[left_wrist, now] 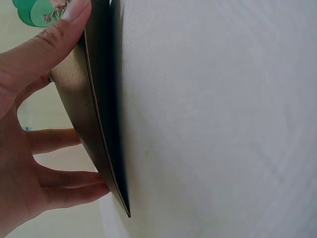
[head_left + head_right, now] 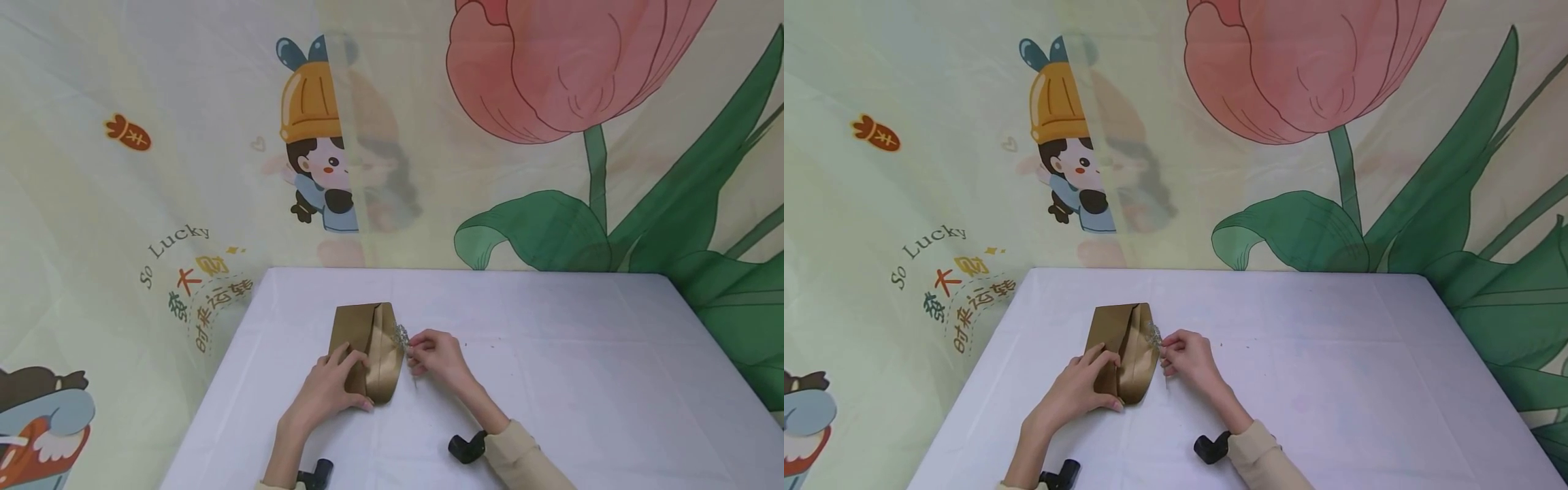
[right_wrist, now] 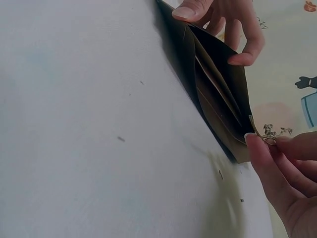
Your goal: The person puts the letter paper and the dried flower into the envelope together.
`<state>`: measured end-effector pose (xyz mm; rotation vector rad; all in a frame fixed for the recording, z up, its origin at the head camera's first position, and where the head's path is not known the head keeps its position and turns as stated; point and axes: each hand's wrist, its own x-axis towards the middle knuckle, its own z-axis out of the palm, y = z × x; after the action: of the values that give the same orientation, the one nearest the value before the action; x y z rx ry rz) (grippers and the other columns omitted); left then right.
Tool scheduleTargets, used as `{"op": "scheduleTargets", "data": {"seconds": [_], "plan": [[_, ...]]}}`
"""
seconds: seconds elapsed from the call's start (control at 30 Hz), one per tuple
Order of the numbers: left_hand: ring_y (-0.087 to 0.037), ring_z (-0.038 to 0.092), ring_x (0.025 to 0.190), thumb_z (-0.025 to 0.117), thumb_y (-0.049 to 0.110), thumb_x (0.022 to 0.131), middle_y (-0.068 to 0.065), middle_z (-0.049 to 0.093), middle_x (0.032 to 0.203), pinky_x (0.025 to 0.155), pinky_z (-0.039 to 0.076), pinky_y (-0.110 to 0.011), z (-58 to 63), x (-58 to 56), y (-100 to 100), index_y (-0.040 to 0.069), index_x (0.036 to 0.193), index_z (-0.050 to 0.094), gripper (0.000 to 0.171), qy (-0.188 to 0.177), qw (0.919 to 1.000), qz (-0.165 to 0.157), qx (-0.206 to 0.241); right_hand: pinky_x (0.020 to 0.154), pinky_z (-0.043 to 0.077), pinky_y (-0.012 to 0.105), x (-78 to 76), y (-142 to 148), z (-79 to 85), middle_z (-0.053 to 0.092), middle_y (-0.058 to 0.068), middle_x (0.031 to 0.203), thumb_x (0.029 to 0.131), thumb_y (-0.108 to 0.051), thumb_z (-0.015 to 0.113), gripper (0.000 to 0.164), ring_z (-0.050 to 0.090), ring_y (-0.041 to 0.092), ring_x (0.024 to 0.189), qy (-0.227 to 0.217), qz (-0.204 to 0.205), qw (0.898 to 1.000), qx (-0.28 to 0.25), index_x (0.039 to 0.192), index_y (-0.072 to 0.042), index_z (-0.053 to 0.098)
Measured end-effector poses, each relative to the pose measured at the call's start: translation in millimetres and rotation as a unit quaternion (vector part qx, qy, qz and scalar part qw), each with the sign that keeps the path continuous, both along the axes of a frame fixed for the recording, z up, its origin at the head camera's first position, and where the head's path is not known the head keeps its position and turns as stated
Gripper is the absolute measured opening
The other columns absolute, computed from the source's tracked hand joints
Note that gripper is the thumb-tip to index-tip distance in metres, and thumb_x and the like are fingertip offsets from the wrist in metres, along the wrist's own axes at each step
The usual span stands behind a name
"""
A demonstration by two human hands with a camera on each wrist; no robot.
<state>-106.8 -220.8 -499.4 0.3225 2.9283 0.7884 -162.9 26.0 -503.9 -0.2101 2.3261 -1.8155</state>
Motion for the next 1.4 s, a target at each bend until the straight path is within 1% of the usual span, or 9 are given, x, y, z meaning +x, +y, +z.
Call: {"op": "scheduleTargets", "data": {"seconds": [0.2, 0.37, 0.47, 0.6, 0.8, 0.93, 1.13, 1.4], "plan": [[-0.059, 0.049, 0.127, 0.093, 0.05, 0.064, -0.024, 0.042, 0.157, 0.094, 0.047, -0.071, 0.2, -0.9, 1, 0.032, 0.121, 0.059, 0.069, -0.002, 1.0, 0.001, -0.003, 0.06, 0.063, 0.037, -2.9, -4, -2.9, 0.075, 0.025, 0.088, 0.092, 0.011, 0.063, 0.01, 0.075, 0.031, 0.069, -0.001, 0.01, 1.0, -0.001, 0.101, 0.011, 0.068], [-0.061, 0.049, 0.126, 0.092, 0.05, 0.064, -0.025, 0.043, 0.156, 0.094, 0.046, -0.073, 1.2, -0.5, 1, 0.032, 0.122, 0.059, 0.069, 0.001, 1.0, -0.002, -0.001, 0.06, 0.063, 0.039, -4.9, -8, -2.2, 0.074, 0.027, 0.089, 0.092, 0.01, 0.063, 0.011, 0.075, 0.033, 0.067, -0.008, 0.018, 1.0, -0.007, 0.101, 0.011, 0.068], [-0.061, 0.048, 0.128, 0.093, 0.049, 0.064, -0.024, 0.043, 0.157, 0.095, 0.045, -0.073, 1.7, -0.3, 0, 0.034, 0.122, 0.058, 0.07, 0.0, 1.0, 0.003, -0.002, 0.059, 0.063, 0.04, -6.1, -12, -2.1, 0.074, 0.028, 0.087, 0.092, 0.009, 0.064, 0.01, 0.074, 0.034, 0.065, -0.009, 0.022, 1.0, -0.008, 0.101, 0.011, 0.068], [-0.061, 0.047, 0.129, 0.092, 0.05, 0.064, -0.023, 0.042, 0.158, 0.096, 0.044, -0.074, 0.6, -0.8, -2, 0.034, 0.122, 0.058, 0.069, -0.001, 1.0, 0.005, -0.001, 0.059, 0.062, 0.04, -7.2, -16, -4.1, 0.074, 0.027, 0.085, 0.092, 0.008, 0.065, 0.01, 0.074, 0.034, 0.063, -0.008, 0.026, 1.0, -0.009, 0.101, 0.011, 0.068], [-0.061, 0.047, 0.129, 0.092, 0.05, 0.064, -0.025, 0.042, 0.157, 0.096, 0.045, -0.073, -1.2, -1.1, -2, 0.034, 0.123, 0.058, 0.07, 0.0, 1.0, 0.003, 0.0, 0.056, 0.062, 0.037, -7.9, -21, -9.0, 0.076, 0.023, 0.082, 0.092, 0.005, 0.066, 0.01, 0.073, 0.03, 0.059, -0.011, 0.028, 1.0, 0.005, 0.1, 0.009, 0.07], [-0.061, 0.048, 0.128, 0.092, 0.05, 0.064, -0.025, 0.043, 0.157, 0.095, 0.045, -0.073, -0.7, -1.3, -2, 0.033, 0.123, 0.059, 0.07, 0.002, 1.0, 0.0, 0.0, 0.056, 0.062, 0.037, -8.0, -25, -8.8, 0.075, 0.023, 0.083, 0.092, 0.006, 0.064, 0.011, 0.073, 0.029, 0.06, -0.013, 0.029, 0.999, 0.002, 0.101, 0.009, 0.069], [-0.061, 0.049, 0.127, 0.092, 0.05, 0.065, -0.026, 0.044, 0.156, 0.095, 0.046, -0.073, 1.3, -1.5, -1, 0.031, 0.123, 0.059, 0.069, 0.006, 1.0, -0.006, 0.002, 0.058, 0.062, 0.039, -8.6, -31, -9.4, 0.075, 0.027, 0.087, 0.092, 0.008, 0.062, 0.014, 0.074, 0.033, 0.065, -0.025, 0.041, 0.999, -0.022, 0.104, 0.012, 0.067], [-0.062, 0.048, 0.128, 0.092, 0.05, 0.065, -0.026, 0.042, 0.156, 0.096, 0.045, -0.073, 1.6, -1.3, -2, 0.03, 0.123, 0.06, 0.07, 0.002, 1.0, -0.005, -0.002, 0.059, 0.062, 0.036, -11.6, -37, -15.0, 0.076, 0.024, 0.087, 0.093, 0.008, 0.061, 0.015, 0.075, 0.03, 0.067, -0.038, 0.035, 0.998, -0.024, 0.106, 0.012, 0.067]]}}
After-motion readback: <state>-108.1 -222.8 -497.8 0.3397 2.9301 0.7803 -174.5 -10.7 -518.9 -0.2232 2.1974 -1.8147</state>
